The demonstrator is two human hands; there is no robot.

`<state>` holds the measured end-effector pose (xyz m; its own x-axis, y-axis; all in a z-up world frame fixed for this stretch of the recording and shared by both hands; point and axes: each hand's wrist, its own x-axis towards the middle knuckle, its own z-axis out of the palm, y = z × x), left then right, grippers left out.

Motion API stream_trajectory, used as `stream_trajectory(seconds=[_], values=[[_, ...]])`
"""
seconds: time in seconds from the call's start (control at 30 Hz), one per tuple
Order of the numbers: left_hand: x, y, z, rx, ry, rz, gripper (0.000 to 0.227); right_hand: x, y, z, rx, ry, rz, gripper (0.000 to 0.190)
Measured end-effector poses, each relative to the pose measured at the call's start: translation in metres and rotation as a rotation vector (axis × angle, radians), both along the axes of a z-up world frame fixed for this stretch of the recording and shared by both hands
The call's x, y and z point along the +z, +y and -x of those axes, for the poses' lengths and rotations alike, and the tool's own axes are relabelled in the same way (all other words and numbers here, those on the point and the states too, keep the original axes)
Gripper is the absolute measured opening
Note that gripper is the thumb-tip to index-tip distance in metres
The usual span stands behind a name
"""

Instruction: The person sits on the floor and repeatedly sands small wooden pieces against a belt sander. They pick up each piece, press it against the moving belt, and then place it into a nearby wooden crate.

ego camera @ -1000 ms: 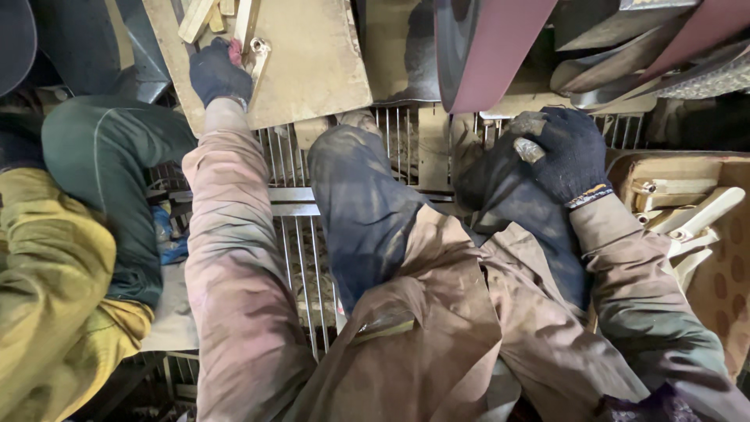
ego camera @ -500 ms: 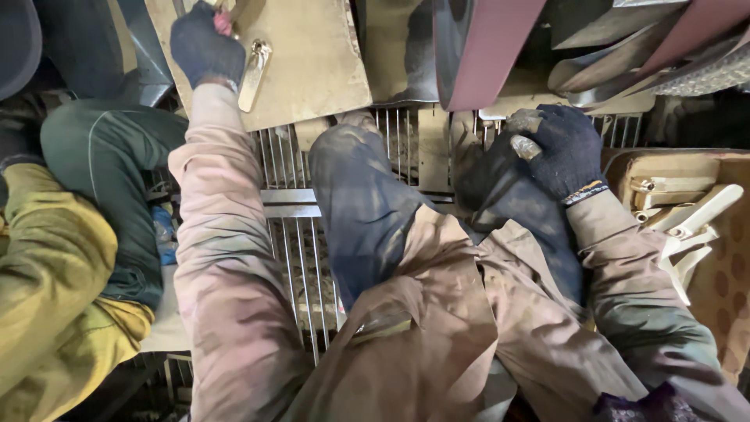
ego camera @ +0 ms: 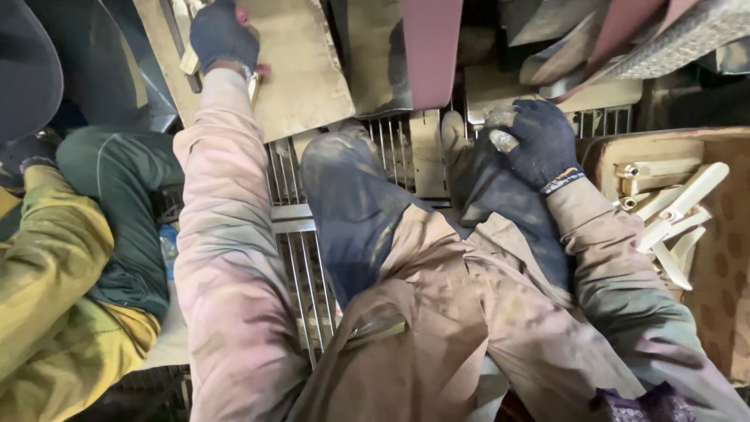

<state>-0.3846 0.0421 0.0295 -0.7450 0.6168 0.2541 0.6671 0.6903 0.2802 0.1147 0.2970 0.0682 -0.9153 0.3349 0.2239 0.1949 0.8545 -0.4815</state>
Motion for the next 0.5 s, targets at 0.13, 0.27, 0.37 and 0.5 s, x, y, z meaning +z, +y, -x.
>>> stream_trajectory(seconds=[0.13, 0.27, 0.37, 0.5], values=[[0.013, -0.023, -0.013, 0.294, -0.343, -0.325, 0.014, -0.016, 0.003, -0.009, -0.028, 0.009, -0.034, 0.025], [0.025, -0.070, -0.040, 0.092, -0.183, -0.503, 0.021, -0.022, 0.007, -0.013, -0.030, 0.018, -0.019, 0.025], [0.032, -0.109, -0.086, 0.169, -1.033, -0.990, 0.043, -0.014, 0.002, -0.010, -0.013, 0.052, -0.041, 0.025], [0.031, -0.135, -0.178, 0.109, -0.922, -1.110, 0.023, 0.022, -0.017, -0.001, 0.006, 0.031, 0.060, 0.031]])
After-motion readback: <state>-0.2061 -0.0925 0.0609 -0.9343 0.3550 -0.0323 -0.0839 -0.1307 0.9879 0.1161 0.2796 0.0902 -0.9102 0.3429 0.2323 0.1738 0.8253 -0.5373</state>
